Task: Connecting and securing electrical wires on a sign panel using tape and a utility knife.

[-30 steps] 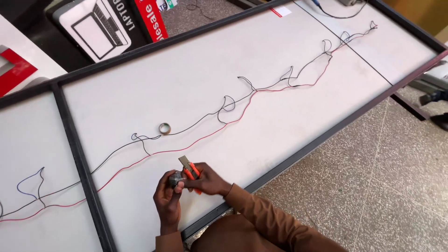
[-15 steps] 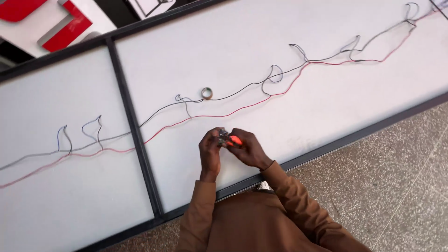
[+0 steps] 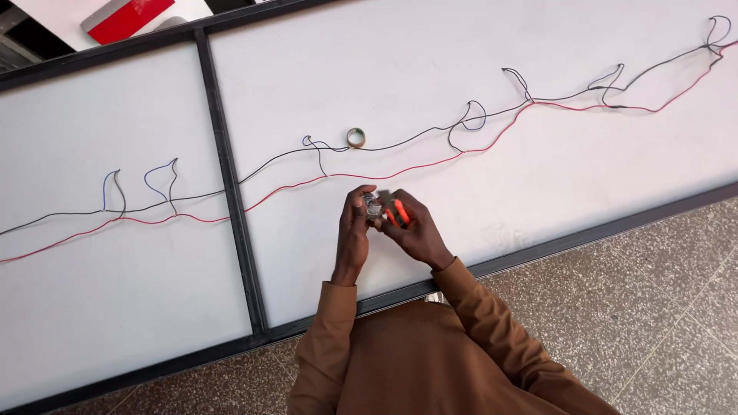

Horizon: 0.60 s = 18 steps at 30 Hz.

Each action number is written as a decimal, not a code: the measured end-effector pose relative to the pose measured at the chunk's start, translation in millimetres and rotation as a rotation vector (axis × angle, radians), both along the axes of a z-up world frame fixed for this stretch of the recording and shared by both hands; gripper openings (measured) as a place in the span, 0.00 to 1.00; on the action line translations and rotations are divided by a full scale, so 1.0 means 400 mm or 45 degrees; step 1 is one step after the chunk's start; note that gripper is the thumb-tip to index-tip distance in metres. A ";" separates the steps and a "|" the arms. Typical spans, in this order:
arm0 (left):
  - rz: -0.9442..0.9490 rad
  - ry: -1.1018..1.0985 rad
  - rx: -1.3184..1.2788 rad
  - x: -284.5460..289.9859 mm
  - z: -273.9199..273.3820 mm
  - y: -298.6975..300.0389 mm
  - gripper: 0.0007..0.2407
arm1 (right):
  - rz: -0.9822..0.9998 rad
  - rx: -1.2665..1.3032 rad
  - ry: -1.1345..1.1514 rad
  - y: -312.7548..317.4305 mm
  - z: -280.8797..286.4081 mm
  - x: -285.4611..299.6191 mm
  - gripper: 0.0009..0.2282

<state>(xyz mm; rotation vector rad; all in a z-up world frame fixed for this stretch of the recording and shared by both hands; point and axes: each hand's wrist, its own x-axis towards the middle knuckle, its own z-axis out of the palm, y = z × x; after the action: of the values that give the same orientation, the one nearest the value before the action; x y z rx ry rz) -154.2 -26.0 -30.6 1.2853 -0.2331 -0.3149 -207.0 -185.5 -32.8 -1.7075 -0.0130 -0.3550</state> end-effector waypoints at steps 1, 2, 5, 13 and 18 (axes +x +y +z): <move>0.008 -0.003 0.001 -0.002 0.007 0.007 0.22 | 0.008 0.001 -0.003 0.006 -0.004 -0.001 0.09; -0.033 0.053 0.010 -0.006 0.014 0.015 0.22 | 0.123 -0.011 -0.016 0.011 -0.007 -0.004 0.10; -0.053 0.113 0.041 0.000 -0.011 0.025 0.22 | 0.265 -0.052 -0.031 0.025 0.027 0.003 0.09; 0.190 0.286 0.129 0.004 -0.073 0.040 0.26 | 0.399 -0.035 0.005 0.018 -0.039 -0.005 0.08; 0.182 0.286 0.139 0.012 -0.100 0.034 0.29 | 0.294 0.255 0.086 0.036 0.005 -0.022 0.07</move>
<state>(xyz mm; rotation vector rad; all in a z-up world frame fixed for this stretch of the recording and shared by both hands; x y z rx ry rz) -149.4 -12.5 -70.7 1.3547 0.0672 -0.3503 -215.7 -171.1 -30.7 -1.5003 -0.1203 -0.1217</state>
